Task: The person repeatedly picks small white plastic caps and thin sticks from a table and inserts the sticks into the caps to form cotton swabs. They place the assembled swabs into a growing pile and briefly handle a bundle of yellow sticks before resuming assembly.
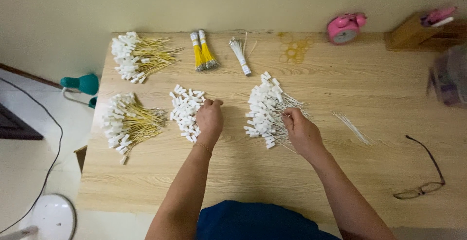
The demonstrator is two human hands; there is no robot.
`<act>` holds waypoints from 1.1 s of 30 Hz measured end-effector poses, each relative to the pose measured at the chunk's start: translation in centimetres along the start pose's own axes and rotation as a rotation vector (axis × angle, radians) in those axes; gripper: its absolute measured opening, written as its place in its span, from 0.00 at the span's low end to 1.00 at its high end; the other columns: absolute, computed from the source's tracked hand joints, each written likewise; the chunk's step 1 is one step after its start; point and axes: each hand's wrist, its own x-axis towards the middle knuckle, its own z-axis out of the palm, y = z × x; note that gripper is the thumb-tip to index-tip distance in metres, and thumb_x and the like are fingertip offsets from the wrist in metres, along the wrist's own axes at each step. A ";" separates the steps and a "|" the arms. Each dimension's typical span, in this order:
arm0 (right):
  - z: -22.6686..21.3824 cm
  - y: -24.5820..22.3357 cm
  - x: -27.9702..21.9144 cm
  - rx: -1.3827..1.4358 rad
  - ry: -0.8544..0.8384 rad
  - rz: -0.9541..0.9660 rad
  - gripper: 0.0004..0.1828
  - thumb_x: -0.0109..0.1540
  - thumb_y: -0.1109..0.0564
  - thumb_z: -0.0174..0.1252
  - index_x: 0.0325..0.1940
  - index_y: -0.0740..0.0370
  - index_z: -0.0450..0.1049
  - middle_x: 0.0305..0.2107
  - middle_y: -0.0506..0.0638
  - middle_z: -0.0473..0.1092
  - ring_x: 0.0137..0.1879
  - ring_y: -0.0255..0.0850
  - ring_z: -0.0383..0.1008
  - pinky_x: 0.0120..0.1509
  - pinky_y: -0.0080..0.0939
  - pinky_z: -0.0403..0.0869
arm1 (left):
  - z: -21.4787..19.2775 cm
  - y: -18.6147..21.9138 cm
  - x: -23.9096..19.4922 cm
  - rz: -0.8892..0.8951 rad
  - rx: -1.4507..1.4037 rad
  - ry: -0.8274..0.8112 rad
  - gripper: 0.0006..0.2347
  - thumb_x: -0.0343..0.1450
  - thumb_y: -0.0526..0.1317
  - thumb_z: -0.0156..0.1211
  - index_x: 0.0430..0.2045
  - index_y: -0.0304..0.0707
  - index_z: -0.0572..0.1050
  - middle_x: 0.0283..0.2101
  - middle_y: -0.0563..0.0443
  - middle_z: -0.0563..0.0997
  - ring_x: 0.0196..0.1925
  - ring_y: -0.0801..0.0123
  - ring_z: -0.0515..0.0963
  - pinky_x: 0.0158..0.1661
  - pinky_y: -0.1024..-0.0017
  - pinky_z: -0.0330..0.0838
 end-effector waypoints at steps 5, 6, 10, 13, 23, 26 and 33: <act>-1.1 -1.2 -0.9 0.160 0.007 0.046 0.15 0.69 0.47 0.51 0.53 0.58 0.72 0.37 0.53 0.79 0.43 0.43 0.80 0.48 0.44 0.75 | -3.7 5.2 -2.7 -0.065 -0.618 -0.104 0.11 0.71 0.30 0.59 0.48 0.38 0.76 0.47 0.44 0.81 0.44 0.62 0.82 0.45 0.66 0.80; -1.3 -1.4 -1.0 0.213 0.021 0.013 0.14 0.68 0.48 0.54 0.50 0.59 0.74 0.35 0.53 0.79 0.41 0.41 0.80 0.47 0.42 0.76 | -3.7 5.9 -3.1 -0.129 -0.953 -0.218 0.11 0.72 0.29 0.57 0.47 0.36 0.75 0.48 0.47 0.81 0.44 0.68 0.82 0.45 0.73 0.83; -2.9 -3.2 -2.2 0.161 0.057 -0.139 0.12 0.62 0.50 0.62 0.45 0.57 0.82 0.37 0.48 0.80 0.41 0.35 0.80 0.46 0.37 0.76 | -4.4 7.7 -5.4 -0.123 -1.463 -0.400 0.12 0.70 0.28 0.60 0.47 0.31 0.76 0.44 0.45 0.82 0.43 0.68 0.83 0.45 0.72 0.81; -3.4 -3.7 -2.9 0.289 0.059 -0.041 0.13 0.60 0.50 0.65 0.47 0.54 0.83 0.36 0.45 0.81 0.38 0.33 0.79 0.43 0.36 0.76 | -4.5 8.2 -6.6 -0.111 -1.758 -0.489 0.10 0.73 0.30 0.62 0.47 0.26 0.78 0.42 0.46 0.81 0.41 0.68 0.80 0.46 0.71 0.79; -4.0 -4.4 -4.7 0.230 0.147 -0.170 0.11 0.61 0.52 0.65 0.46 0.56 0.82 0.33 0.47 0.80 0.32 0.34 0.77 0.36 0.34 0.74 | -6.7 8.2 -8.3 -0.152 -1.951 -0.632 0.08 0.73 0.30 0.60 0.45 0.28 0.77 0.40 0.45 0.81 0.41 0.64 0.82 0.48 0.68 0.80; -4.1 -4.6 -5.1 0.178 0.184 -0.210 0.10 0.61 0.52 0.65 0.44 0.56 0.82 0.33 0.46 0.80 0.30 0.35 0.77 0.34 0.35 0.74 | -6.3 8.1 -8.4 -0.144 -1.956 -0.651 0.08 0.74 0.30 0.60 0.46 0.27 0.77 0.41 0.46 0.81 0.42 0.64 0.82 0.49 0.67 0.80; -4.8 -5.3 -5.6 -0.075 0.235 -0.360 0.09 0.62 0.48 0.62 0.39 0.54 0.82 0.33 0.44 0.78 0.34 0.36 0.78 0.37 0.39 0.75 | -7.4 8.6 -8.8 -0.118 -1.891 -0.659 0.09 0.73 0.31 0.60 0.47 0.30 0.76 0.42 0.47 0.81 0.45 0.65 0.82 0.50 0.66 0.81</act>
